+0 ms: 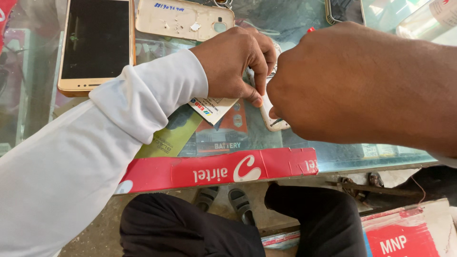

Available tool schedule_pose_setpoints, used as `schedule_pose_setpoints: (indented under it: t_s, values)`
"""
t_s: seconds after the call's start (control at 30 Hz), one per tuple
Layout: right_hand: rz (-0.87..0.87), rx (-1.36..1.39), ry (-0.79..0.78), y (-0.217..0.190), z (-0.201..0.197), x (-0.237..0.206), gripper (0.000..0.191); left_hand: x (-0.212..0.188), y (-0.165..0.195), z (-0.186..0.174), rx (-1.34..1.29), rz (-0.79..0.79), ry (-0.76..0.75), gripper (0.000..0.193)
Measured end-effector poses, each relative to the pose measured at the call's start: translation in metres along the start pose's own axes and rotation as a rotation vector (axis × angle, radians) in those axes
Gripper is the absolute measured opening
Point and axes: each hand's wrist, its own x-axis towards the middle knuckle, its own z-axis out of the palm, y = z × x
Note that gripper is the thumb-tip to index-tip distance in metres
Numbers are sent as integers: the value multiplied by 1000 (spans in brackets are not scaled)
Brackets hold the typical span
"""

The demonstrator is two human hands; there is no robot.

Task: The person disassembles a white smartphone by unscrewing the back cover, removing the battery, and detaching internal components. They use a screwdriver and a plastic pry tool to separate the back cover and lift the battery, then inspect the internal frame and ribbon cables.

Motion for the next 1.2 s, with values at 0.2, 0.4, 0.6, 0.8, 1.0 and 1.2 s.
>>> schedule_pose_setpoints:
  t_s: [0.2,0.4,0.6,0.8,1.0,1.2]
  values:
    - [-9,-34,-65,5,0,-3,45,0,0,-1,7,23,13,17]
    - [-151,-25,51,2,11,-2,7,0,1,-1,-6,-22,-3,17]
    - [-45,15,-97,6,8,-4,64,1,1,-2,4,2,-2,15]
    - [48,162,-219,10,-5,-2,61,3,-1,1,11,5,4,15]
    - [75,59,-94,5,-4,-1,50,2,-1,4,29,7,32,16]
    - [-351,-239,-127,-26,-32,-24,16,4,-3,5,-3,-46,35,17]
